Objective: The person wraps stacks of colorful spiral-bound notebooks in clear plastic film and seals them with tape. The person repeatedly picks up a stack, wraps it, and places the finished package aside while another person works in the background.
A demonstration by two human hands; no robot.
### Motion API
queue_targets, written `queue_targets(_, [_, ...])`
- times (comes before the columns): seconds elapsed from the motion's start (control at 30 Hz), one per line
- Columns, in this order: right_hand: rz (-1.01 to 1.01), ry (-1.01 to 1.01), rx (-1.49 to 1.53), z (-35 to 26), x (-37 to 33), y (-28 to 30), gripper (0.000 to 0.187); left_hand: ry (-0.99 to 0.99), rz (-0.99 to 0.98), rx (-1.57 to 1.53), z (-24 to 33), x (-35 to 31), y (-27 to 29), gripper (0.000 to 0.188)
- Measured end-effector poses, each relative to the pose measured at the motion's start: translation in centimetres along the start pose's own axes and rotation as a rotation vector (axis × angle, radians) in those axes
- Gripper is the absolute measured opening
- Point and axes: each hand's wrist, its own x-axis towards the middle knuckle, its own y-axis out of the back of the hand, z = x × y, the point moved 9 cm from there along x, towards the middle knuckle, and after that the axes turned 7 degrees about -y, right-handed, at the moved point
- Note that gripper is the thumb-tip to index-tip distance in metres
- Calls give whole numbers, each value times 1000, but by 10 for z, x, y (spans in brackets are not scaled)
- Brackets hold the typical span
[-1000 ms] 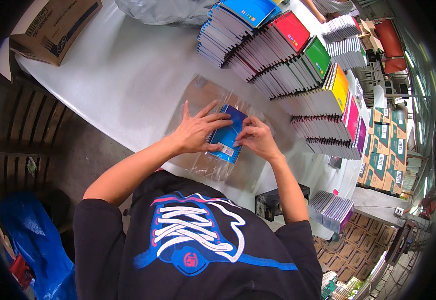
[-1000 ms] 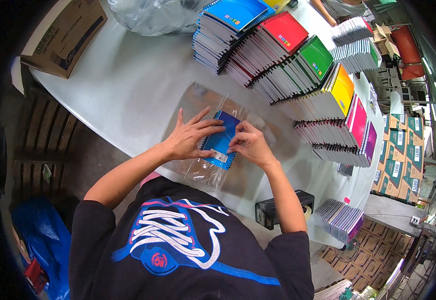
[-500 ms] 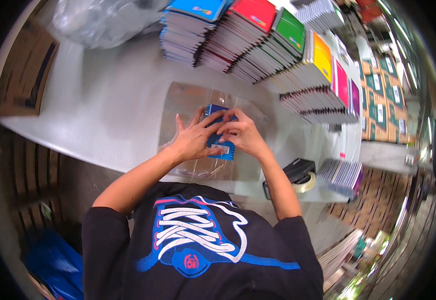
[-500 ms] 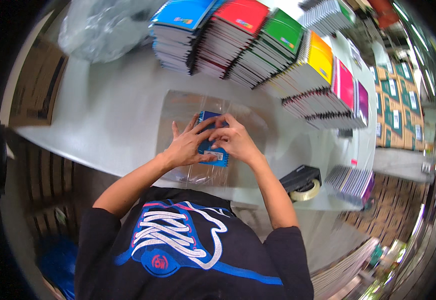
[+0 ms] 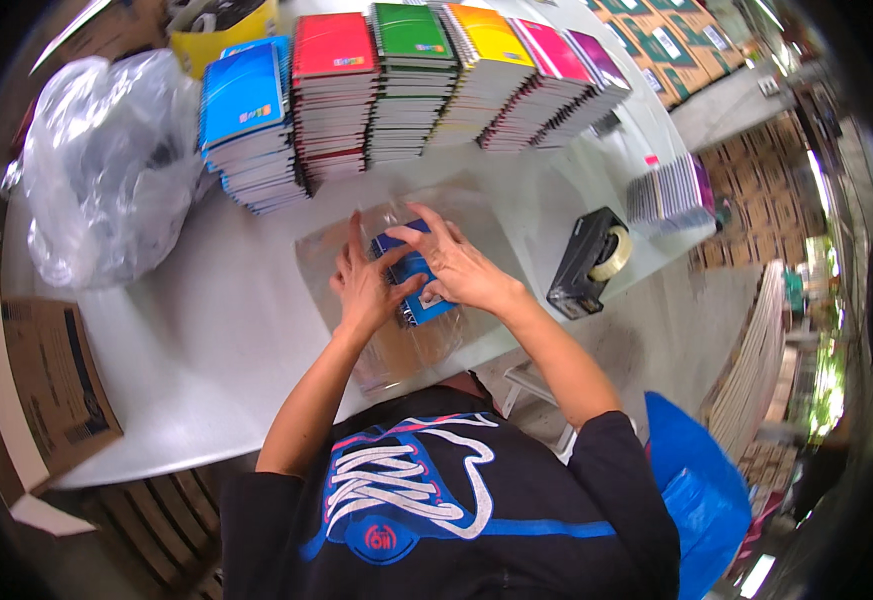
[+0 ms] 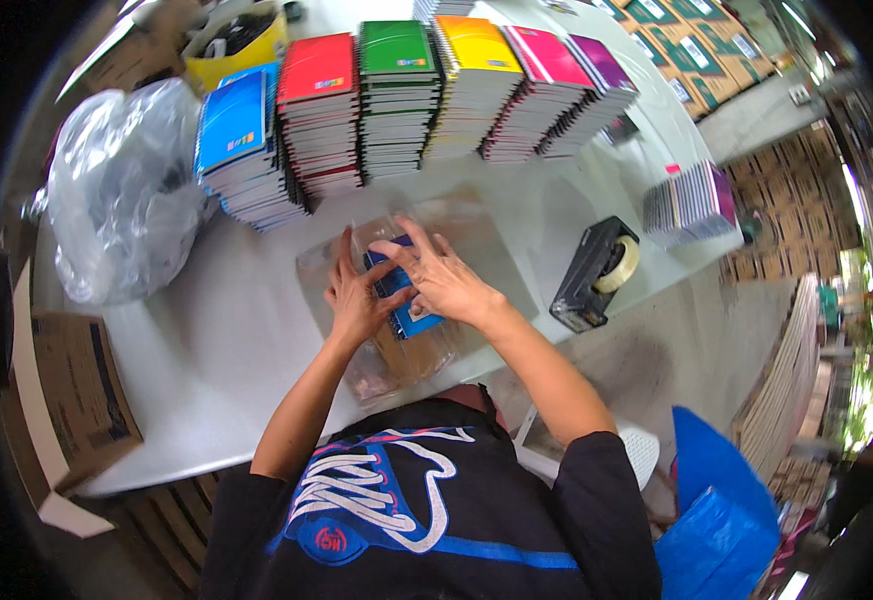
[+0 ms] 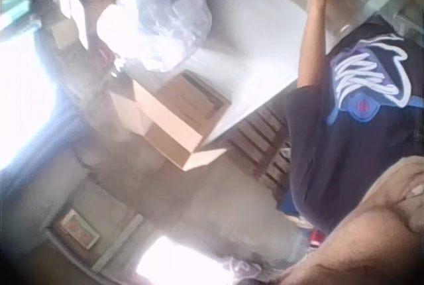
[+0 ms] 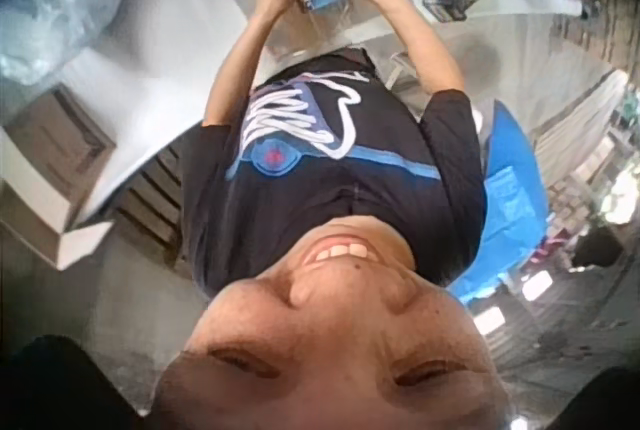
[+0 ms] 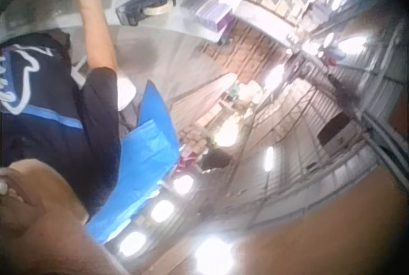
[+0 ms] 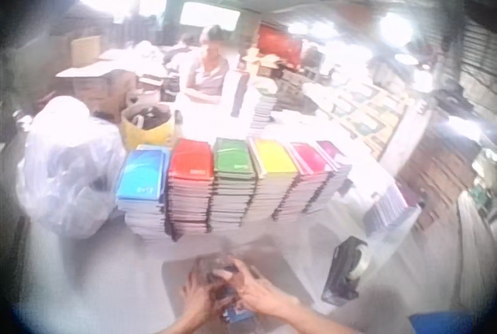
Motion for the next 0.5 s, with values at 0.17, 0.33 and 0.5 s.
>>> queue_targets(0.17, [210, -144, -76, -4, -97, -59, 78, -142, 40, -184, -7, 6, -6, 58])
queue_targets(0.33, [735, -605, 262, 51, -199, -34, 59, -88, -12, -272, -3, 4, -2, 56])
queue_targets(0.5, [1295, -1262, 205, 165, -286, 33, 47, -134, -5, -246, -1, 5, -2, 56])
